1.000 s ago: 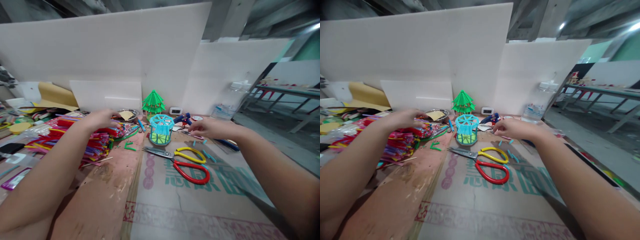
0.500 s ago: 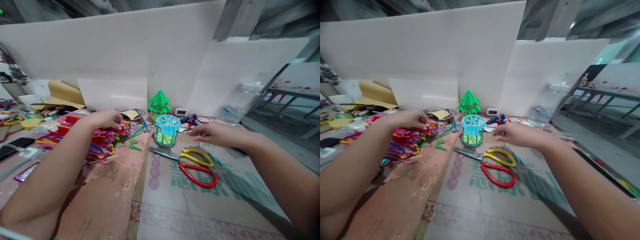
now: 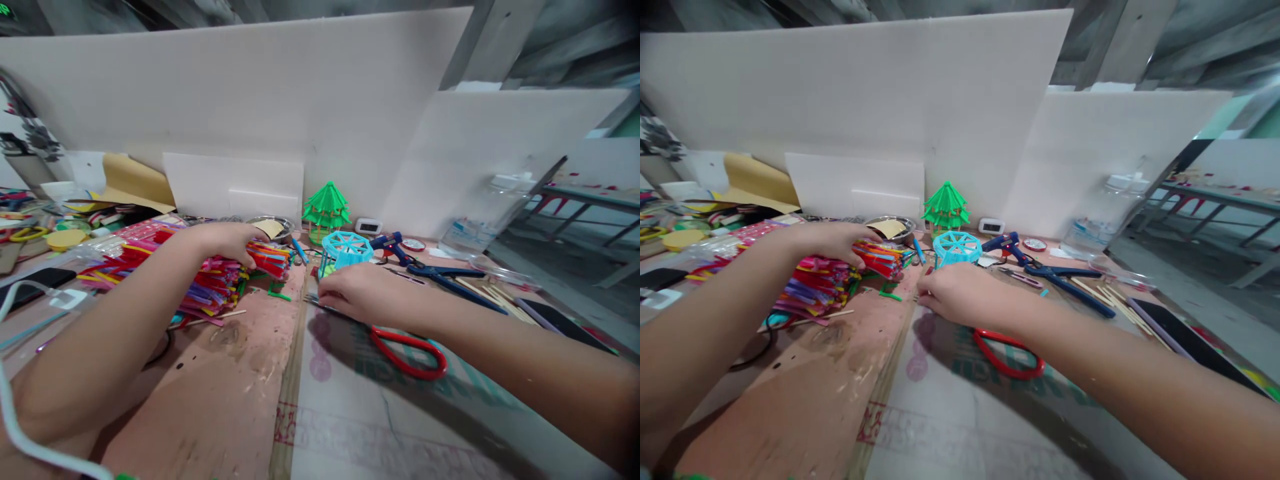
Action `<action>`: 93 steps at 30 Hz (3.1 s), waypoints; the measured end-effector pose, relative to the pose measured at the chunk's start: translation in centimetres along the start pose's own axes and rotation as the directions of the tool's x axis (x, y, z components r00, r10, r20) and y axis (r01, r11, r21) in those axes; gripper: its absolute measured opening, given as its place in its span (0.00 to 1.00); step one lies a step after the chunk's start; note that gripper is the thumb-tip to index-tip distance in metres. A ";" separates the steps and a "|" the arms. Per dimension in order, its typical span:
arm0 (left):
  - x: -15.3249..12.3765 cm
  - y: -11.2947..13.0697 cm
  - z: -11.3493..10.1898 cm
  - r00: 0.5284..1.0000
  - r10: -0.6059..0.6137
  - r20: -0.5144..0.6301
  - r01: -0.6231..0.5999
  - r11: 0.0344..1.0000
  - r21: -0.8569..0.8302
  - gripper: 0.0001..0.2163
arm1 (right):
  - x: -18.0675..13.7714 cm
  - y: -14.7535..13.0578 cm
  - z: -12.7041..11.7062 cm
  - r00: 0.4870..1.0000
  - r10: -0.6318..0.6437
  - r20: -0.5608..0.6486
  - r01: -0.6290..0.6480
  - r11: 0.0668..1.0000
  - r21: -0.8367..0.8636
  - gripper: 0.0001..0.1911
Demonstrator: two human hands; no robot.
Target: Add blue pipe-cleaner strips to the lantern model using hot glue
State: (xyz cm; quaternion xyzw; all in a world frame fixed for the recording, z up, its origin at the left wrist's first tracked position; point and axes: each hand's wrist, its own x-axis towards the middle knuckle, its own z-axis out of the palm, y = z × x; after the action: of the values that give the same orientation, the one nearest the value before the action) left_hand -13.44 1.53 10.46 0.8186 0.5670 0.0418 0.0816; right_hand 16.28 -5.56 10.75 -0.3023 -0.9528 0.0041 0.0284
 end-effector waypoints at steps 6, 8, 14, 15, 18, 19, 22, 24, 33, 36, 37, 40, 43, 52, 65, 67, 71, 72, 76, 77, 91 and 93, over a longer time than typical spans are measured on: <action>-0.8 -1.8 4.2 0.972 0.103 -0.212 -0.112 0.993 -0.030 0.21 | 4.4 0.0 0.5 0.957 0.141 -0.252 -0.109 0.985 0.136 0.05; -1.3 -1.9 4.6 0.963 0.139 -0.229 -0.171 0.977 -0.128 0.20 | 5.6 0.0 1.1 0.924 0.163 -0.347 -0.079 0.967 0.243 0.04; -2.0 -2.3 4.3 0.941 0.219 -0.259 -0.297 0.902 -0.314 0.20 | 8.0 -0.5 3.4 0.859 0.194 -0.473 0.030 0.905 0.425 0.03; -2.0 -2.3 4.3 0.940 0.219 -0.262 -0.297 0.903 -0.311 0.20 | 8.3 -0.6 3.7 0.848 0.206 -0.488 0.036 0.897 0.441 0.03; -2.2 -2.2 4.3 0.941 0.215 -0.262 -0.285 0.920 -0.268 0.19 | 9.0 -0.7 4.3 0.803 0.242 -0.545 0.062 0.875 0.481 0.05; -2.2 -2.1 4.3 0.940 0.218 -0.264 -0.286 0.923 -0.257 0.19 | 9.2 -0.7 4.4 0.787 0.248 -0.565 0.071 0.873 0.483 0.06; -2.3 -2.1 4.4 0.934 0.234 -0.268 -0.301 0.921 -0.245 0.20 | 9.7 -0.7 4.6 0.762 0.249 -0.598 0.068 0.887 0.457 0.07; -2.2 -2.3 4.5 0.932 0.241 -0.270 -0.307 0.920 -0.242 0.20 | 9.9 -0.7 4.5 0.761 0.254 -0.597 0.054 0.893 0.448 0.06; -2.1 -2.4 4.7 0.935 0.229 -0.270 -0.293 0.929 -0.227 0.18 | 9.3 -1.1 4.2 0.814 0.226 -0.534 0.100 0.853 0.513 0.07; -2.2 -2.3 4.6 0.935 0.243 -0.259 -0.304 0.924 -0.230 0.20 | 9.4 -1.1 4.1 0.846 0.300 -0.441 0.049 0.780 0.624 0.08; -2.2 -2.3 4.6 0.936 0.242 -0.257 -0.302 0.926 -0.228 0.20 | 9.5 -1.1 3.9 0.858 0.317 -0.404 0.036 0.749 0.662 0.08; -2.2 -2.3 4.6 0.940 0.227 -0.254 -0.284 0.935 -0.215 0.21 | 9.8 -1.0 3.4 0.886 0.361 -0.291 0.007 0.617 0.787 0.08; -2.1 -2.4 4.7 0.937 0.242 -0.252 -0.294 0.936 -0.193 0.20 | 10.1 -0.8 2.9 0.903 0.399 -0.159 -0.032 0.433 0.901 0.06; -2.0 -2.7 4.7 0.931 0.280 -0.233 -0.323 0.930 -0.173 0.20 | 10.3 0.2 2.3 0.942 0.316 0.116 -0.165 0.130 0.978 0.11; -2.1 -2.8 4.7 0.933 0.282 -0.222 -0.321 0.933 -0.163 0.20 | 10.1 0.3 1.8 0.946 0.255 0.198 -0.244 0.161 0.956 0.10; -2.1 -2.7 4.7 0.935 0.275 -0.225 -0.313 0.938 -0.153 0.20 | 9.9 0.0 1.8 0.940 0.308 0.146 -0.232 0.267 0.935 0.09; -2.2 -2.6 4.8 0.939 0.249 -0.237 -0.289 0.946 -0.149 0.22 | 9.3 -0.5 2.1 0.880 0.337 -0.336 -0.048 0.765 0.643 0.03; -2.2 -2.6 4.9 0.937 0.252 -0.240 -0.292 0.945 -0.149 0.22 | 9.2 -0.5 2.2 0.856 0.258 -0.448 0.005 0.862 0.506 0.06; -2.0 -2.7 5.1 0.926 0.293 -0.237 -0.328 0.936 -0.124 0.21 | 9.4 -0.7 2.6 0.846 0.049 -0.531 0.056 0.982 0.180 0.07; -1.9 -2.7 5.1 0.927 0.294 -0.234 -0.327 0.938 -0.117 0.20 | 9.5 -0.7 2.7 0.851 0.055 -0.523 0.033 0.987 0.158 0.07; -2.3 -1.8 4.6 0.918 0.314 -0.243 -0.352 0.927 -0.128 0.19 | 5.7 -2.8 -1.1 0.670 0.435 -0.602 0.358 0.520 0.775 0.05; -2.3 -1.9 4.6 0.926 0.303 -0.226 -0.336 0.933 -0.127 0.20 | 3.3 -3.1 -2.4 0.582 0.396 -0.710 0.390 0.631 0.671 0.06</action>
State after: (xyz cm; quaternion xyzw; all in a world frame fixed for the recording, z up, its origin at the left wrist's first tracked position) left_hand -15.21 -0.35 5.65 0.8822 0.4255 0.1842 0.0824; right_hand 11.95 -6.16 13.39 -0.2272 -0.7264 0.2745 0.5877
